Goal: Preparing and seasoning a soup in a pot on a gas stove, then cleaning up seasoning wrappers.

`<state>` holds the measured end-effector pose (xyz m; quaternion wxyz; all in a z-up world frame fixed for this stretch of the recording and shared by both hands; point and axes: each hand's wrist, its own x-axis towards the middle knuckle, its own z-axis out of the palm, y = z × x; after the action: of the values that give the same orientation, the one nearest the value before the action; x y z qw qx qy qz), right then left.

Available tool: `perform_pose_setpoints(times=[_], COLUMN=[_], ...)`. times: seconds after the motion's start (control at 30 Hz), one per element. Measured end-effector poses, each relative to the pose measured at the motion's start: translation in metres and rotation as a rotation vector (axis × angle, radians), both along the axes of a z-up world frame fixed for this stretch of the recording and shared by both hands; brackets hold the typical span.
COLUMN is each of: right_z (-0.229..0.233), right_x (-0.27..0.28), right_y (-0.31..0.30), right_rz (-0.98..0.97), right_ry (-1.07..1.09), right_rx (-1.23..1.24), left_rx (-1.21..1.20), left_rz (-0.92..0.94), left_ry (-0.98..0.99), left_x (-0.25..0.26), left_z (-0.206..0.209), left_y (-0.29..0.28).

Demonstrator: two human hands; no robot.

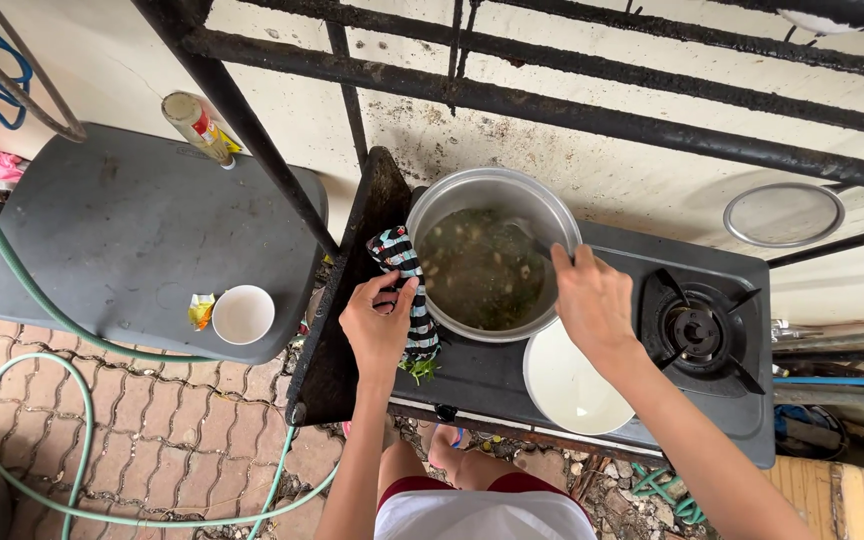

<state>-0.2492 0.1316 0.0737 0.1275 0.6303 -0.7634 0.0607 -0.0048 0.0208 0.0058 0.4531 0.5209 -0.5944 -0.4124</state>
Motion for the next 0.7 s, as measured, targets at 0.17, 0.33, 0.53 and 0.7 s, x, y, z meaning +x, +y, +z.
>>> perform_pose_setpoints(times=[0.17,0.33,0.53,0.7], right_z=[0.019,0.041,0.073,0.074], right_x=[0.008,0.017,0.031,0.032], right_y=[0.024,0.047,0.068,0.091], right_rz=[-0.098,-0.081,-0.141,-0.214], right_ry=[-0.018,-0.133,-0.318,-0.410], right_rx=[0.135,0.145,0.067,-0.127], left_rx=[0.011,-0.018,-0.034,-0.024], left_rz=[0.012,0.001,-0.011,-0.003], left_ry=[-0.075,-0.067,-0.156,-0.163], left_x=[-0.001,0.001,0.000,-0.004], left_z=[0.005,0.002,0.012,0.003], left_y=[-0.002,-0.001,-0.001,-0.003])
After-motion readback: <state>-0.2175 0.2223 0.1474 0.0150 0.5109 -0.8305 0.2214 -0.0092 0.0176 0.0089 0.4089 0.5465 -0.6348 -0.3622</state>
